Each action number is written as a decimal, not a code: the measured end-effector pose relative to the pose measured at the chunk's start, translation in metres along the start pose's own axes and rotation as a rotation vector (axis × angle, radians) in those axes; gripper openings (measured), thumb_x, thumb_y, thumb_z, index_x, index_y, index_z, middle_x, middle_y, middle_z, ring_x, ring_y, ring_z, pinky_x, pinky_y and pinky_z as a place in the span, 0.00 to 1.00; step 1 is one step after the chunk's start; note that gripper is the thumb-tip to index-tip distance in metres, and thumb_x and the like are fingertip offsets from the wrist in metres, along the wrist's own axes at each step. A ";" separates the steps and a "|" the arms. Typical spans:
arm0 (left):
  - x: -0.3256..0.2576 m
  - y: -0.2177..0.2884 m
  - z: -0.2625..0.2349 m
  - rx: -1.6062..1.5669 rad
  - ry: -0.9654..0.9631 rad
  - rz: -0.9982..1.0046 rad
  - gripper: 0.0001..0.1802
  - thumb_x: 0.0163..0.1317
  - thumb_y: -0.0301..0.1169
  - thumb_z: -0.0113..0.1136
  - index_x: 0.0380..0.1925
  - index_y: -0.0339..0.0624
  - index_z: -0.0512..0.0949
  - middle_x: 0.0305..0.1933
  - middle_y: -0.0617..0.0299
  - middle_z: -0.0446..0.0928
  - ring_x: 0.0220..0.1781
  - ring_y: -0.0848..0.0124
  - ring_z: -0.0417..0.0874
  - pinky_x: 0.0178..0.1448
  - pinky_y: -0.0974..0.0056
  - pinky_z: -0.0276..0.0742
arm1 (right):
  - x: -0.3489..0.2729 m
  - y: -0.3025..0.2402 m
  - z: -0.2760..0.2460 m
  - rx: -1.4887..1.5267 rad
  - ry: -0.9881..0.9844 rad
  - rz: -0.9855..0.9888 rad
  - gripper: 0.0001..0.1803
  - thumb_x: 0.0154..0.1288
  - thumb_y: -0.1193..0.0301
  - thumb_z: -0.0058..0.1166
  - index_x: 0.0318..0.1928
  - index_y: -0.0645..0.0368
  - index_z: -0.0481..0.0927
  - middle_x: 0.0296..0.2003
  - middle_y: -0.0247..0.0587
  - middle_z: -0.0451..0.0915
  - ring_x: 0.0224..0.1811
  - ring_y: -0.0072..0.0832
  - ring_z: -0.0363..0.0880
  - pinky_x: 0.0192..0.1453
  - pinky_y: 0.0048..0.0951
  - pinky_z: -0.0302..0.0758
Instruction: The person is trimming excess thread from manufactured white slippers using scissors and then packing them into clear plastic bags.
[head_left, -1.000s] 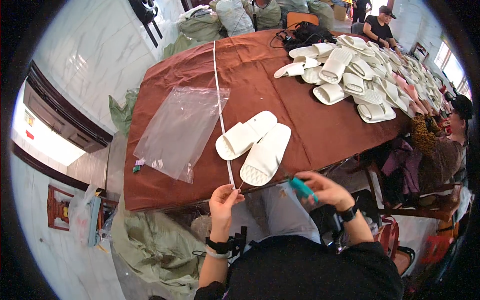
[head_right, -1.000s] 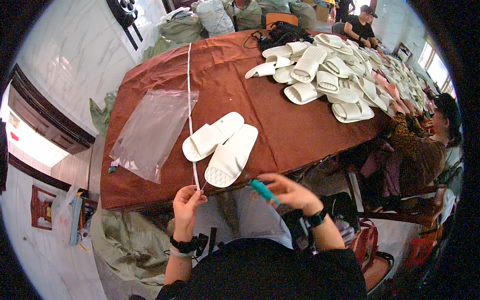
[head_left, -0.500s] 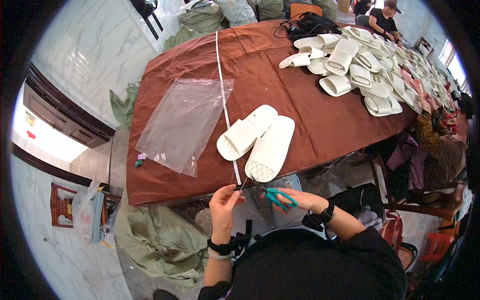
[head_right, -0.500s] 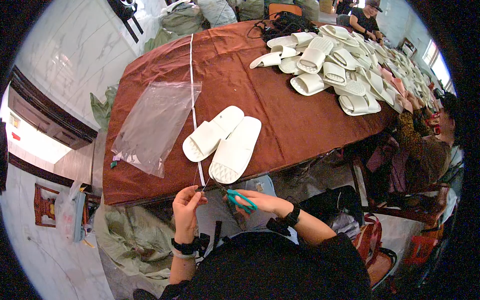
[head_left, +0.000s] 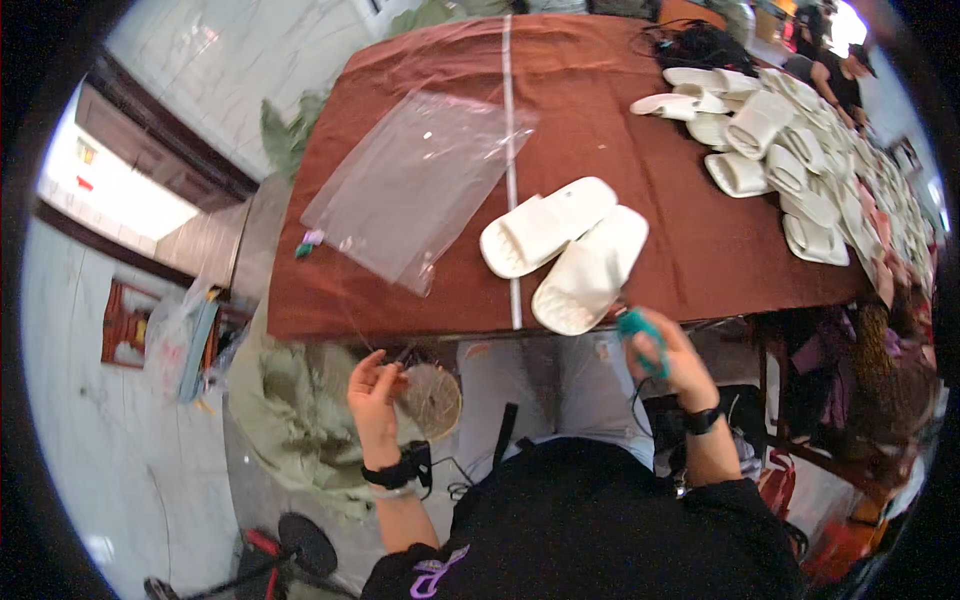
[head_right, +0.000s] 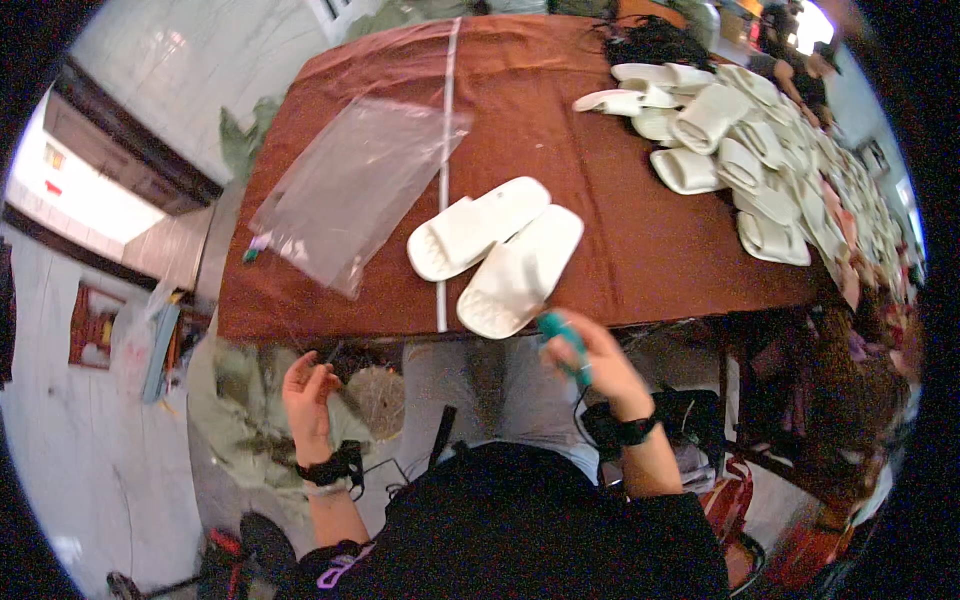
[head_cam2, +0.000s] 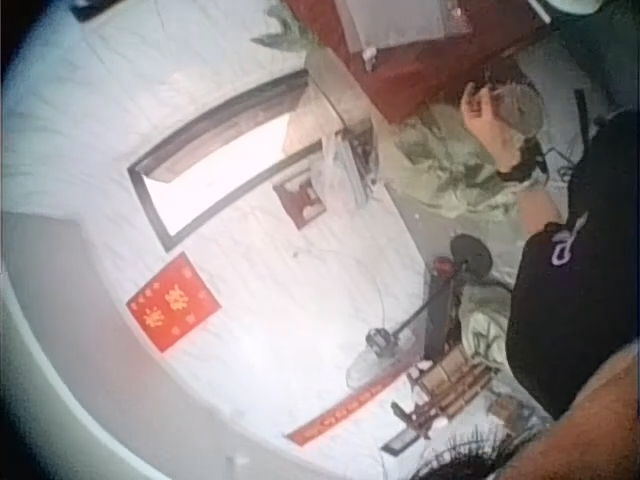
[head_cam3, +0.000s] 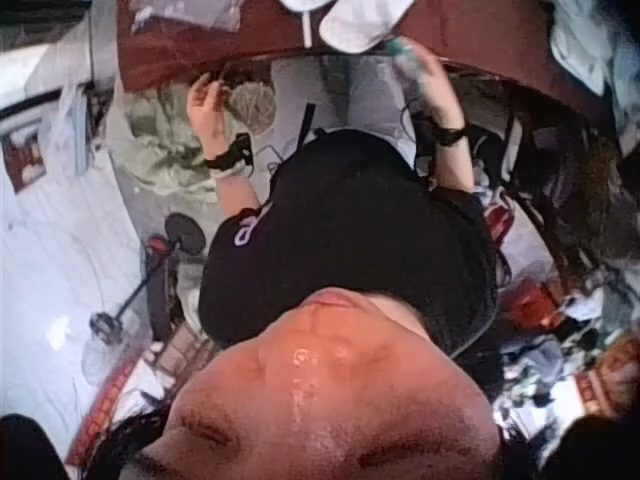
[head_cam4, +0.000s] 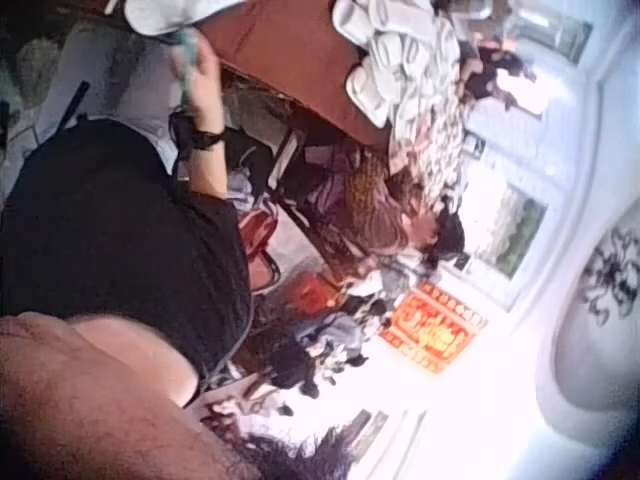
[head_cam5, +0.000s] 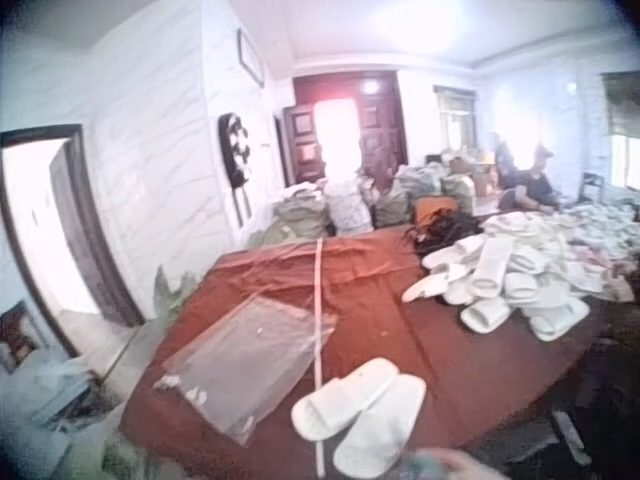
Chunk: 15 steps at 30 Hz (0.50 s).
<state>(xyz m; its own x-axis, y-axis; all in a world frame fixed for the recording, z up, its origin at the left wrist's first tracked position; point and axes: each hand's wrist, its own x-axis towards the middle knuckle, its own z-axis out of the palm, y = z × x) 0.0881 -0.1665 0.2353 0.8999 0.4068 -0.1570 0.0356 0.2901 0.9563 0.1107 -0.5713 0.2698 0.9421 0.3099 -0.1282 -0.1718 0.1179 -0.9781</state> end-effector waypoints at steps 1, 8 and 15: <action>-0.001 -0.001 -0.022 0.005 0.040 0.004 0.14 0.57 0.20 0.59 0.45 0.34 0.74 0.31 0.57 0.79 0.31 0.70 0.81 0.39 0.65 0.80 | 0.000 -0.010 -0.008 -0.051 0.131 0.021 0.25 0.65 0.61 0.55 0.58 0.60 0.69 0.28 0.31 0.75 0.22 0.17 0.71 0.24 0.19 0.68; -0.023 -0.073 -0.165 0.477 0.086 -0.258 0.16 0.55 0.20 0.57 0.46 0.28 0.76 0.30 0.50 0.81 0.26 0.68 0.83 0.32 0.66 0.80 | 0.029 -0.028 -0.106 -0.705 0.479 -0.130 0.28 0.64 0.67 0.55 0.62 0.61 0.66 0.37 0.37 0.78 0.30 0.22 0.74 0.35 0.23 0.71; 0.007 -0.179 -0.178 0.560 -0.036 -0.550 0.12 0.56 0.22 0.57 0.40 0.26 0.76 0.26 0.48 0.80 0.21 0.65 0.81 0.24 0.64 0.78 | 0.054 -0.033 -0.167 -1.276 0.457 -0.093 0.28 0.58 0.69 0.58 0.59 0.63 0.70 0.45 0.53 0.78 0.42 0.39 0.79 0.48 0.31 0.73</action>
<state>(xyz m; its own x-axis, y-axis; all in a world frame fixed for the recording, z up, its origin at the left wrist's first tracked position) 0.0109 -0.0615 0.0195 0.7027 0.3003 -0.6450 0.6853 -0.0422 0.7270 0.2152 -0.7160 0.2673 0.9889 -0.0190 0.1475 0.0458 -0.9047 -0.4235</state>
